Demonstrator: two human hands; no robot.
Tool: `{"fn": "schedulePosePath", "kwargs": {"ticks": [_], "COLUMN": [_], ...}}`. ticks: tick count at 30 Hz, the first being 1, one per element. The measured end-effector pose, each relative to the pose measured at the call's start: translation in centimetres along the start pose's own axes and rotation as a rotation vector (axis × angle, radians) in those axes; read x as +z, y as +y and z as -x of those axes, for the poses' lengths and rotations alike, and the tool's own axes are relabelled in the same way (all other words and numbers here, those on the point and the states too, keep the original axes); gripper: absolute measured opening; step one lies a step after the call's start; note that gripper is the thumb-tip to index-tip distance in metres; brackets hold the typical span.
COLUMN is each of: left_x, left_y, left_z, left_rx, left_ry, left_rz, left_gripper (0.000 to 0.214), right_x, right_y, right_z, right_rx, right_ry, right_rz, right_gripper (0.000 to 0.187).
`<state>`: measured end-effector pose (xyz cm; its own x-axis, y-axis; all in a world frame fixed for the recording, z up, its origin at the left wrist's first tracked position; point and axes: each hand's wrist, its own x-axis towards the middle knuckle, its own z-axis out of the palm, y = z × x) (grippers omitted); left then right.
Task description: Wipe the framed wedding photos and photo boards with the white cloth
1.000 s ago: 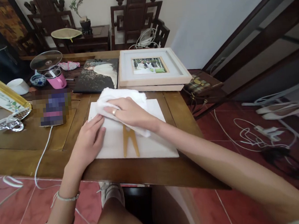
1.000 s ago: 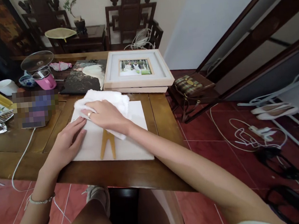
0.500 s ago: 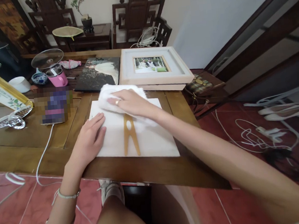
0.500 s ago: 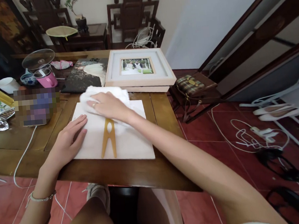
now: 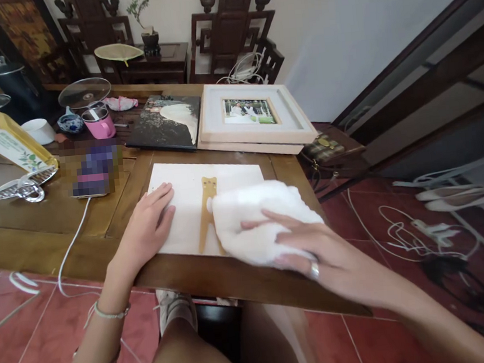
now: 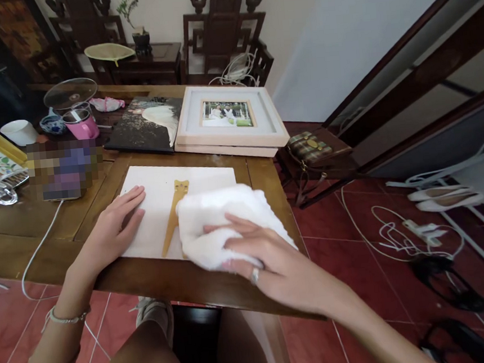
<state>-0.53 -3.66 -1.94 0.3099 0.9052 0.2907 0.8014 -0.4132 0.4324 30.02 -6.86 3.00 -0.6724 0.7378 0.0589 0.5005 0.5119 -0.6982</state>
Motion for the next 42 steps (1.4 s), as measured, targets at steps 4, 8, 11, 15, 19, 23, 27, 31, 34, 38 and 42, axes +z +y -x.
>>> {"fn": "schedulePosePath", "kwargs": {"ticks": [4,8,11,15,19,23,27,31,34,38,42], "left_x": [0.0,0.0,0.0,0.1,0.1,0.0,0.0,0.1,0.1,0.0,0.0], "left_y": [-0.1,-0.2,-0.2,-0.3,-0.3,-0.2,-0.2,-0.4,-0.4,-0.4,-0.3], "left_z": [0.0,0.0,0.0,0.0,-0.1,0.0,0.3,0.5,0.4,0.3,0.3], "left_rx": [0.002,-0.001,0.002,0.004,0.009,0.000,0.003,0.020,0.028,0.028,0.028], "left_ry": [-0.003,-0.002,-0.002,0.000,0.000,0.004,0.020,0.044,0.063,0.054,0.050], "left_rz": [-0.001,0.002,0.014,0.016,0.018,0.030,0.064,0.072,0.067,0.081,0.095], "left_gripper": [0.042,0.043,0.043,0.043,0.043,0.043,0.042,0.041,0.041,0.041,0.040], "right_x": [-0.5,-1.1,-1.9,-2.7,-1.5,0.4,1.6,2.4,2.5,1.4,-0.1], "right_y": [-0.2,2.4,4.7,6.9,7.4,5.7,2.1,-1.5,-2.4,-0.4,3.3], "right_z": [1.2,-1.1,-4.4,-8.4,-9.5,-6.7,-1.7,2.2,2.9,0.8,-3.8], "right_rx": [0.058,0.058,0.045,0.094,0.093,0.083,-0.019,-0.142,-0.167,-0.116,-0.030], "right_ry": [-0.092,-0.015,0.086,0.228,0.380,0.369,0.200,0.068,0.012,-0.001,0.135], "right_rz": [-0.001,0.021,-0.011,-0.024,0.021,0.112,0.105,0.099,0.096,0.080,0.087], "right_gripper": [0.034,0.043,0.048,0.049,0.045,0.039,0.028,0.020,0.019,0.026,0.028]}}
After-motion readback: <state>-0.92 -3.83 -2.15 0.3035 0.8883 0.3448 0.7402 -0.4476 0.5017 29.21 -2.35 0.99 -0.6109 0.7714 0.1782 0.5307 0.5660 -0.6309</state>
